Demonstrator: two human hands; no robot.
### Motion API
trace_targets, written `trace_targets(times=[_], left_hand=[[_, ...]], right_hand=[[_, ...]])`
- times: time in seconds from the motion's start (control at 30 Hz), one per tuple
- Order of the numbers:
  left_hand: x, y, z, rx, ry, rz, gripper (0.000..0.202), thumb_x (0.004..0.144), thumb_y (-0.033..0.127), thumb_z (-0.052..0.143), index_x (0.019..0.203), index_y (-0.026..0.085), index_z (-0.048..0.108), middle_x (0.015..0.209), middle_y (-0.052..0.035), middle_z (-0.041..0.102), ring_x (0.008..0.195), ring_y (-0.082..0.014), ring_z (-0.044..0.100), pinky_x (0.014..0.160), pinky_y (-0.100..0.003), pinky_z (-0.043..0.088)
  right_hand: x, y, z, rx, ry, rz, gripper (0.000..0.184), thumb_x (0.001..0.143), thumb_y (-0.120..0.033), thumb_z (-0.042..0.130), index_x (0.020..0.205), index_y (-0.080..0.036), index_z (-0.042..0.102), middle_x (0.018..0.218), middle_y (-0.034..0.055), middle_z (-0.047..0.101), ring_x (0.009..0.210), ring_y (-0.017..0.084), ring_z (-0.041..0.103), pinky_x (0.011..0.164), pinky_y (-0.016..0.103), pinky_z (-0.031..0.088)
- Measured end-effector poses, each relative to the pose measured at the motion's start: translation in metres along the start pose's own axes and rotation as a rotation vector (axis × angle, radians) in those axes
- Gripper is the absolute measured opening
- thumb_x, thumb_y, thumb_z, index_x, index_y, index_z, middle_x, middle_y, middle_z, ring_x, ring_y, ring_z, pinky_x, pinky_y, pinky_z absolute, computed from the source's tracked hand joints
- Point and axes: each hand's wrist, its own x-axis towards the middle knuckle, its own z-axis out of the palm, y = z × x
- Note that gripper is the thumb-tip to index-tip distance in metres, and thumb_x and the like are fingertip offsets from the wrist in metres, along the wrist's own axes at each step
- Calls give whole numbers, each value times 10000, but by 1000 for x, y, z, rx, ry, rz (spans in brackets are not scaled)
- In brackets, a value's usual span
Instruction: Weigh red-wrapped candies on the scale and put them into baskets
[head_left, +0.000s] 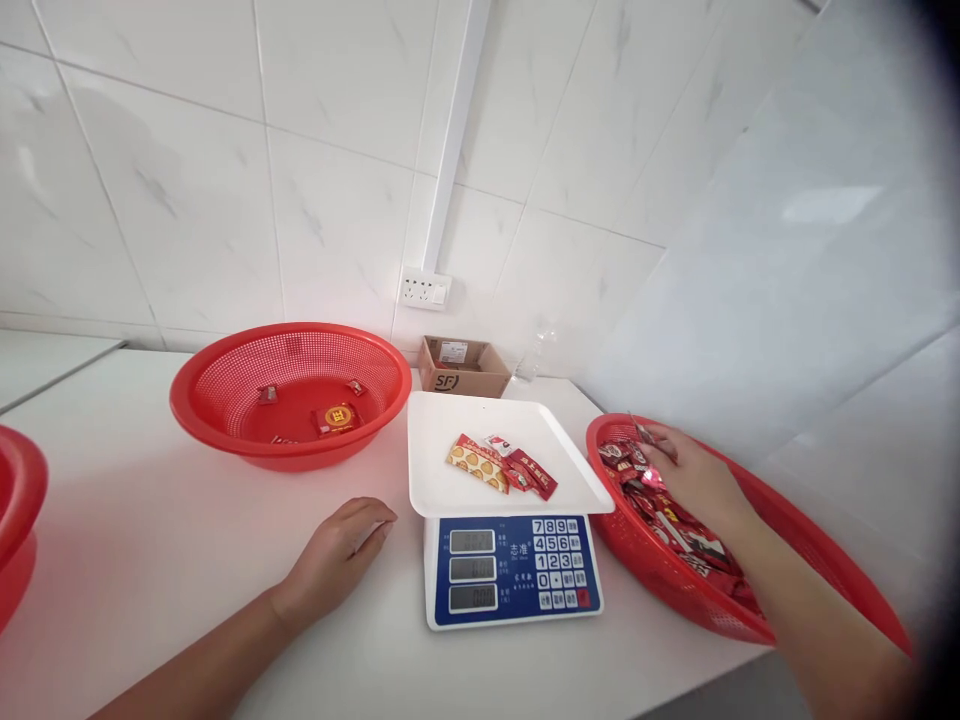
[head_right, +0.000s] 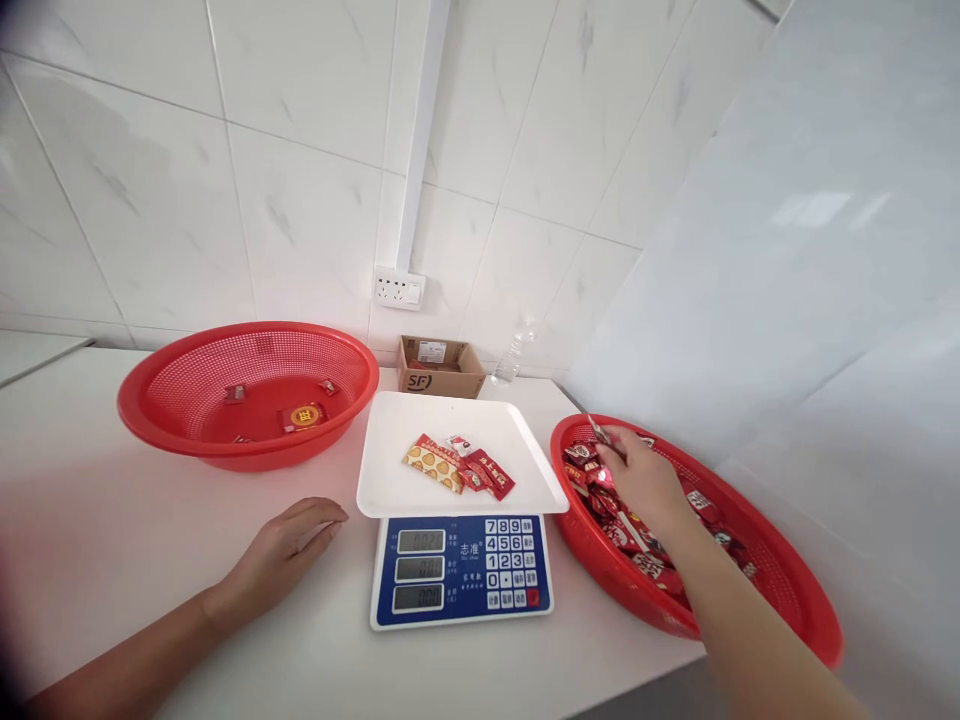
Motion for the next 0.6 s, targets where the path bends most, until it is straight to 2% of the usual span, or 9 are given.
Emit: trace_targets(times=[0.07, 0.17, 0.27, 0.37, 0.5, 0.6], left_hand=[[0, -1, 0, 6, -4, 4, 202, 874, 289, 436, 893, 227, 626, 911, -37, 676, 854, -161, 631, 736, -242, 528], [0, -2, 1, 9, -8, 8, 205, 878, 292, 434, 898, 225, 626, 920, -41, 675, 863, -161, 630, 742, -241, 525], [-1, -3, 0, 8, -3, 7, 208, 878, 296, 433, 898, 227, 628, 921, -42, 675, 863, -165, 632, 746, -247, 526], [-1, -2, 0, 5, -4, 8, 212, 878, 298, 429, 900, 227, 628, 919, -44, 676, 859, -169, 632, 740, -253, 528], [-1, -1, 0, -1, -1, 17, 200, 877, 281, 432, 900, 229, 624, 914, -40, 676, 859, -161, 629, 740, -243, 525], [0, -2, 0, -2, 10, 26, 200, 874, 281, 437, 889, 231, 630, 905, -37, 678, 844, -160, 633, 729, -242, 527]], right_hand=[[-7, -25, -9, 104, -23, -40, 436, 805, -402, 421, 1182, -218, 541, 1095, 77, 660, 995, 255, 610, 853, 387, 470], [-19, -55, -7, 176, -164, -175, 398, 807, -391, 445, 1157, -251, 574, 1117, 47, 655, 988, 235, 610, 852, 363, 478], [-25, -69, 6, 180, -255, -219, 402, 800, -375, 468, 1168, -260, 582, 1123, 47, 652, 882, 216, 634, 810, 361, 498], [-24, -76, 17, 234, -250, -187, 415, 799, -387, 476, 1177, -245, 574, 1093, 53, 658, 759, 186, 640, 756, 356, 516], [-21, -87, 26, 409, -253, -174, 423, 817, -436, 465, 1159, -214, 575, 1081, 69, 657, 874, 196, 643, 791, 352, 519], [-25, -96, 31, 428, -282, -219, 451, 817, -454, 471, 1197, -227, 555, 1175, 76, 620, 1033, 215, 602, 896, 380, 483]])
